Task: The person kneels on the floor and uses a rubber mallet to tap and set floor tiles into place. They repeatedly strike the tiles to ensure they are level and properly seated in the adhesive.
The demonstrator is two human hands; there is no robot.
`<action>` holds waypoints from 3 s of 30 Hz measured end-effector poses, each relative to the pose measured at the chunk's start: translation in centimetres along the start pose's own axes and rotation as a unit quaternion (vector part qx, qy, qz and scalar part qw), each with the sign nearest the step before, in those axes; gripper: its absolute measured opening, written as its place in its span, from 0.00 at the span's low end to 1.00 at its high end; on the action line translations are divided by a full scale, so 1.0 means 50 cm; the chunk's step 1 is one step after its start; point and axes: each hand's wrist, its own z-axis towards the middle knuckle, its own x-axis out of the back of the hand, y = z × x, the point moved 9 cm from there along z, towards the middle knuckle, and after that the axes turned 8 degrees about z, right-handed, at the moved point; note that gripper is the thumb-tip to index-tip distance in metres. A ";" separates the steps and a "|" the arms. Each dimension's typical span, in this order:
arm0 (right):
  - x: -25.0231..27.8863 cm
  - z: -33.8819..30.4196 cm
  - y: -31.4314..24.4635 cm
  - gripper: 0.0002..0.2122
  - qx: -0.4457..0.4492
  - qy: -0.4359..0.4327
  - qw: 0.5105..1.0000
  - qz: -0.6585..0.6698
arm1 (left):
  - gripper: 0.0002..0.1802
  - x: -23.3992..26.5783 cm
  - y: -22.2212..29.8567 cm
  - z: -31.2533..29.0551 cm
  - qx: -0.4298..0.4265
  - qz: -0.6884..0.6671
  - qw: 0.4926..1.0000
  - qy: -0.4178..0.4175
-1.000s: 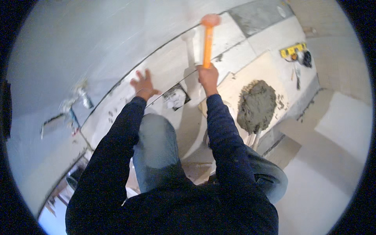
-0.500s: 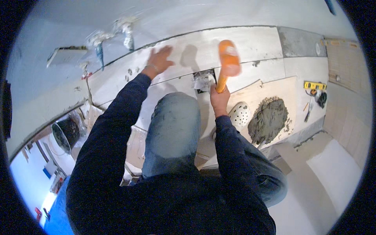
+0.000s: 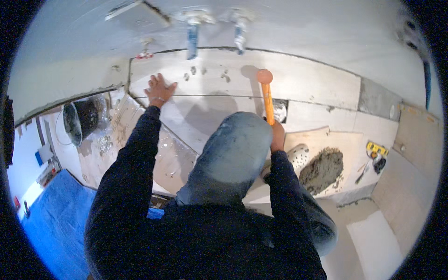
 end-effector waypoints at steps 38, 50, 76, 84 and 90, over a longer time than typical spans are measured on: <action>0.022 0.094 -0.093 0.23 -0.103 -0.143 0.977 -0.123 | 0.35 -0.105 -0.272 -0.115 0.070 -0.129 0.989 0.026; 0.056 0.078 -0.120 0.11 -0.290 -0.106 0.947 -0.092 | 0.39 0.015 -0.191 -0.029 0.021 -0.125 0.990 0.059; -0.223 0.115 -0.336 0.32 -0.030 -0.079 0.984 -0.160 | 0.60 0.114 -0.109 0.191 -0.046 -0.003 0.999 0.008; -0.211 0.116 -0.214 0.33 -0.019 -0.003 0.995 -0.094 | 0.57 0.140 -0.087 0.196 -0.012 -0.092 0.995 0.022; -0.195 0.110 -0.189 0.34 0.004 -0.016 0.997 -0.071 | 0.61 0.130 -0.089 0.182 0.032 -0.083 0.996 -0.006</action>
